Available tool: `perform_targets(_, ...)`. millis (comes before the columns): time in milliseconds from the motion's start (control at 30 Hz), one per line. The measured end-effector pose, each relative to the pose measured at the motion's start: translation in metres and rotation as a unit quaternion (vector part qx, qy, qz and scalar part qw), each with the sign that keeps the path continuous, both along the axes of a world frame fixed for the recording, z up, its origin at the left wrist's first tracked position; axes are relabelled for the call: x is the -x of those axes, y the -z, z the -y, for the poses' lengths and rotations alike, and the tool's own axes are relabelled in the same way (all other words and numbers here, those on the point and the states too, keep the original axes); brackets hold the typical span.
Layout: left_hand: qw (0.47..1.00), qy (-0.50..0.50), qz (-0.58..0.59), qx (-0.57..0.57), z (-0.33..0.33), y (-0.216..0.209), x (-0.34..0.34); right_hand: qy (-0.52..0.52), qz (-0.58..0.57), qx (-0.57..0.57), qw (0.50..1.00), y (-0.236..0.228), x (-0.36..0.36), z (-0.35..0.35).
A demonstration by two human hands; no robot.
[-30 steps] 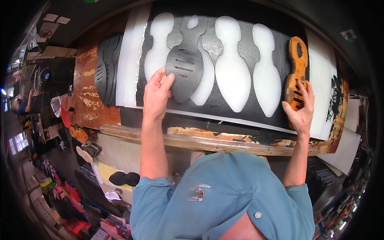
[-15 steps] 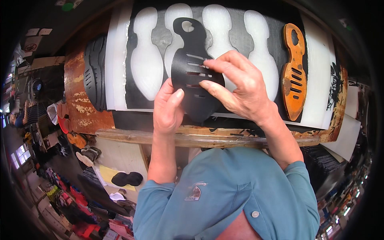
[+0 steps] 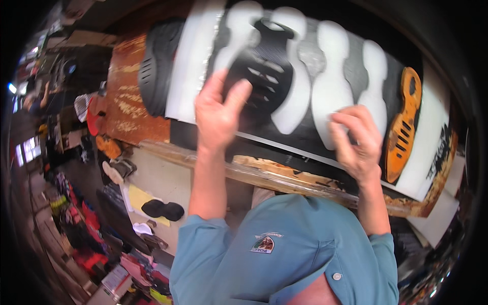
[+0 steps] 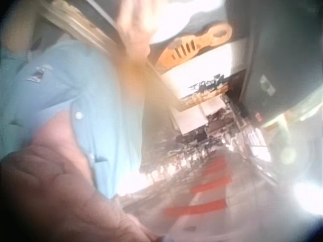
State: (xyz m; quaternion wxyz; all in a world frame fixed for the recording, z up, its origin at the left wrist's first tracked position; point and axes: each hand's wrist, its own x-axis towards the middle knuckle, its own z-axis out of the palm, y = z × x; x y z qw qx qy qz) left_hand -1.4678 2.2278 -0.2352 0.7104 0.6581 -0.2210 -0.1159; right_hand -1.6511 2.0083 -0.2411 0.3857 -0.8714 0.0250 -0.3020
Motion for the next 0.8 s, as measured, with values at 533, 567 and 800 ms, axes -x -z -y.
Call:
perform_targets(533,0.739,-0.331,0.293,-0.508,-0.193,0.070,-0.276,0.354,-0.203,0.114,0.906,0.048,0.140,0.075)
perform_targets(567,0.779,-0.306,0.311,-0.451,-0.178,0.073,-0.268,0.362,-0.201,0.088,0.906,0.047,0.138,0.076)
perform_targets(800,0.850,-0.144,0.387,-0.326,-0.063,0.084,-0.153,0.358,-0.167,0.094,0.914,0.036,0.130,0.083)
